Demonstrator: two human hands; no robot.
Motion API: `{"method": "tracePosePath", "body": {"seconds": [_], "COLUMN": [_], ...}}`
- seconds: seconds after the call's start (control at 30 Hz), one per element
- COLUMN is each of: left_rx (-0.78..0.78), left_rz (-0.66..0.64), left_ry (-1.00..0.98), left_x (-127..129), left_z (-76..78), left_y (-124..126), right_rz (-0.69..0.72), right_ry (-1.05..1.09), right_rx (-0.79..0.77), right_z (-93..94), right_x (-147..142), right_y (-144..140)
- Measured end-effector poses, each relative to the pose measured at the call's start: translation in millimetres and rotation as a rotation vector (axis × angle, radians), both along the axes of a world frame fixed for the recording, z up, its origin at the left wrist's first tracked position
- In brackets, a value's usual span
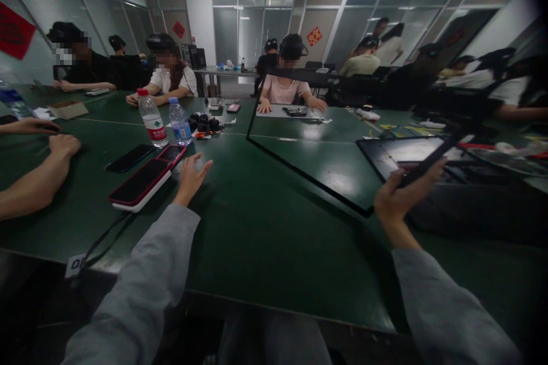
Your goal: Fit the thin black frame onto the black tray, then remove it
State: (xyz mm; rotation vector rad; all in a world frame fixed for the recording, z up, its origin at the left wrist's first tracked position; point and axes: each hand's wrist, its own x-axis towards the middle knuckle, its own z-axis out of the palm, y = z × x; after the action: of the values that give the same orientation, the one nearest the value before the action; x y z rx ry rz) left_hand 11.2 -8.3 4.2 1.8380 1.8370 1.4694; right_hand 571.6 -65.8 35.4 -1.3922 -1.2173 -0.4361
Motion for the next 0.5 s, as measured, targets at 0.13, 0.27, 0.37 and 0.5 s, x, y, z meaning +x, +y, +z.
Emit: {"method": "tracePosePath", "body": {"seconds": [0.13,0.27,0.37,0.5], "left_rx": [0.000,-0.027,-0.017,-0.029], "left_rz": [0.063,0.074,0.063,-0.049], "left_ry": [-0.014,-0.077,-0.138,-0.250], "left_x": [4,3,3,4], "left_z": [0.3,-2.6,-5.8,-6.8], "left_y": [0,2,5,7], "right_rz": [0.080,0.172,0.197,0.197], "right_ry": [-0.082,0.004,-0.009,-0.026], "right_rx": [0.126,0.123,0.138,0.086], "right_z": [-8.5,-9.6,-8.3,-6.9], "right_x": [-11,-24,-34,-41], "right_y": [9,8,4,3]}}
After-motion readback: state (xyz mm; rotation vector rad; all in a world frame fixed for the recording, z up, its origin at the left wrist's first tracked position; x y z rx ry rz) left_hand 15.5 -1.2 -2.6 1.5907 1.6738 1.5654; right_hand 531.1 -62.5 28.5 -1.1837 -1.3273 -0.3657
